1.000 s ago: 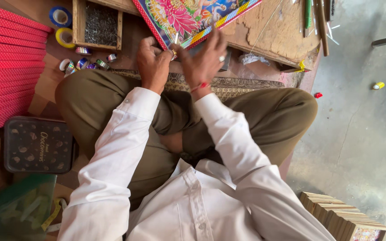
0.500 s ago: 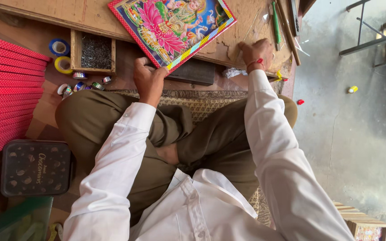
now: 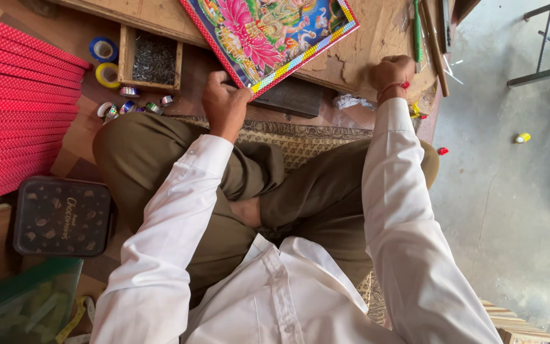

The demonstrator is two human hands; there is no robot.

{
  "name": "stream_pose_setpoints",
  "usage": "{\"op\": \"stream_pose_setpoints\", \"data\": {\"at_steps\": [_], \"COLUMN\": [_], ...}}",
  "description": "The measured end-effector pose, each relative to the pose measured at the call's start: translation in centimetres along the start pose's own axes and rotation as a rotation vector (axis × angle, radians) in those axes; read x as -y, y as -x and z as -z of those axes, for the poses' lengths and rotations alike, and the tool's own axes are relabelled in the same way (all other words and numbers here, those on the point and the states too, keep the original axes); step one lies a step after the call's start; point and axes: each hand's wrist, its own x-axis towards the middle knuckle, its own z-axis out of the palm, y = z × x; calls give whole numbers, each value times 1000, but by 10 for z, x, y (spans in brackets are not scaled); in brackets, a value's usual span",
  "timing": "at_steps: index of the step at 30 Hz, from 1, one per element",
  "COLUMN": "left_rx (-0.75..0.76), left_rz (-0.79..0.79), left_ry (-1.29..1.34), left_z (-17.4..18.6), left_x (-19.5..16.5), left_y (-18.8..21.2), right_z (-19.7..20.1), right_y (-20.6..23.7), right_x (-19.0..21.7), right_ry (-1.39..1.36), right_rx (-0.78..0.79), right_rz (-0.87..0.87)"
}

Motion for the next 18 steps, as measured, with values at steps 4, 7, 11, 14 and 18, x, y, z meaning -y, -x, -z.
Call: {"op": "stream_pose_setpoints", "data": {"at_steps": [4,7,11,14,18], "left_rx": [1,29,92,93,105], "left_rz": [-30,37,248,253,228], "left_ry": [10,99,298,317,372], "left_z": [1,6,11,15,14], "left_x": [-3,-10,-23,-28,-27], "left_y": [-1,3,7,8,8], "right_z": [-2,-19,-52,-66,-71], "right_y": [33,96,174,195,194], "right_x": [20,39,55,60,58], "right_ry": [-383,-455,-326,-180,-133], "right_rx": [-145,278,629,579,621], "right_rz": [306,346,430,511,519]}}
